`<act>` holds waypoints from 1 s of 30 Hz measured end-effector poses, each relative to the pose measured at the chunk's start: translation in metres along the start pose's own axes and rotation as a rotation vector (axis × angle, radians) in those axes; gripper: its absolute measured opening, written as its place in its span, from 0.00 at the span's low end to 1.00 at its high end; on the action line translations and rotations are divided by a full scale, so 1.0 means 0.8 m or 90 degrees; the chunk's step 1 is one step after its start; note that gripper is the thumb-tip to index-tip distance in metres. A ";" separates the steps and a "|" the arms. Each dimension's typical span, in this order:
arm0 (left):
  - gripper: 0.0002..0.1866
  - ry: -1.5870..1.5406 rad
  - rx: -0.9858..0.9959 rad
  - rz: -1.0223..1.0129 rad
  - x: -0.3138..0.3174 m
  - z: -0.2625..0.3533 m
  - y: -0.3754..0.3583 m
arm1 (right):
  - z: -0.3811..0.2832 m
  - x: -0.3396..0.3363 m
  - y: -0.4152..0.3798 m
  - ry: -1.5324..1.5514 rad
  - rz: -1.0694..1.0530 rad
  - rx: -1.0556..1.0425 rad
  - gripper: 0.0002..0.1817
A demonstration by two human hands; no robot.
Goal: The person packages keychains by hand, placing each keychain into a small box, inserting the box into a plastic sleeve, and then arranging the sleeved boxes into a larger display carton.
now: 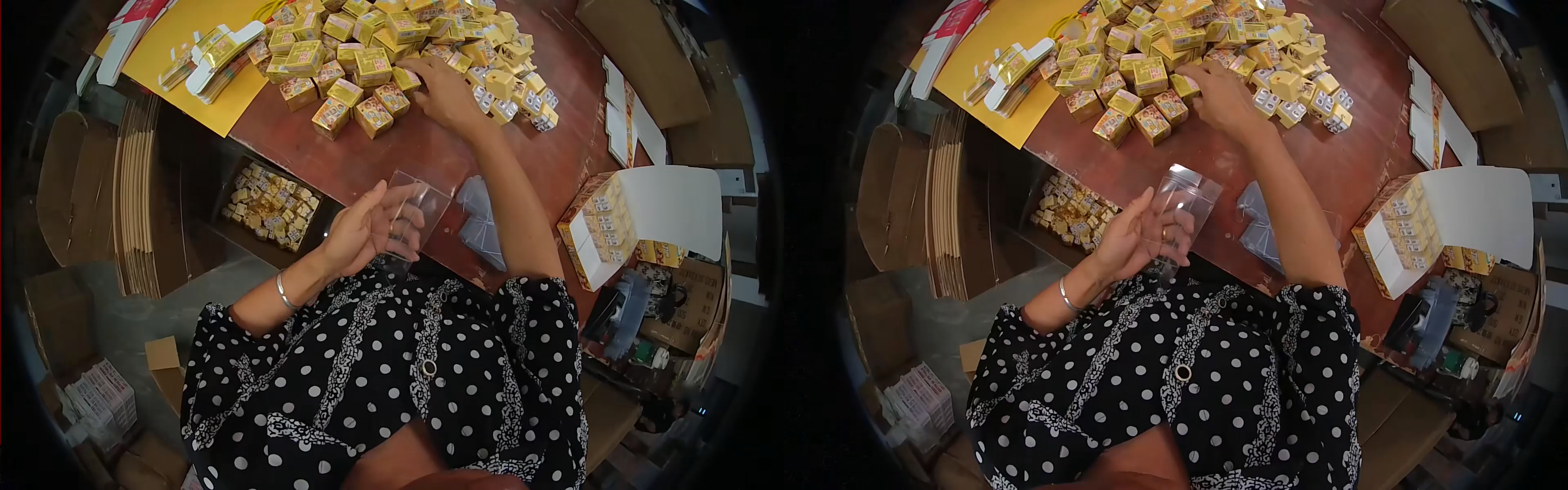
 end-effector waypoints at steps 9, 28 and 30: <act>0.29 0.043 0.077 0.109 -0.006 0.030 -0.013 | 0.003 -0.069 -0.036 0.053 -0.129 0.087 0.22; 0.29 0.403 0.307 0.200 0.013 0.051 0.004 | -0.050 -0.151 -0.129 0.267 0.103 0.242 0.26; 0.29 0.406 0.296 0.189 0.023 0.045 0.009 | -0.088 -0.180 -0.132 0.575 0.236 0.171 0.22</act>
Point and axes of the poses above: each hand's wrist, its own y-axis towards the middle knuckle, its own x-axis out of the palm, z = x × y, the point moved 3 cm from there along y, towards the middle knuckle, and after that the axes turned 6 degrees about -x, right-handed, at the moved point
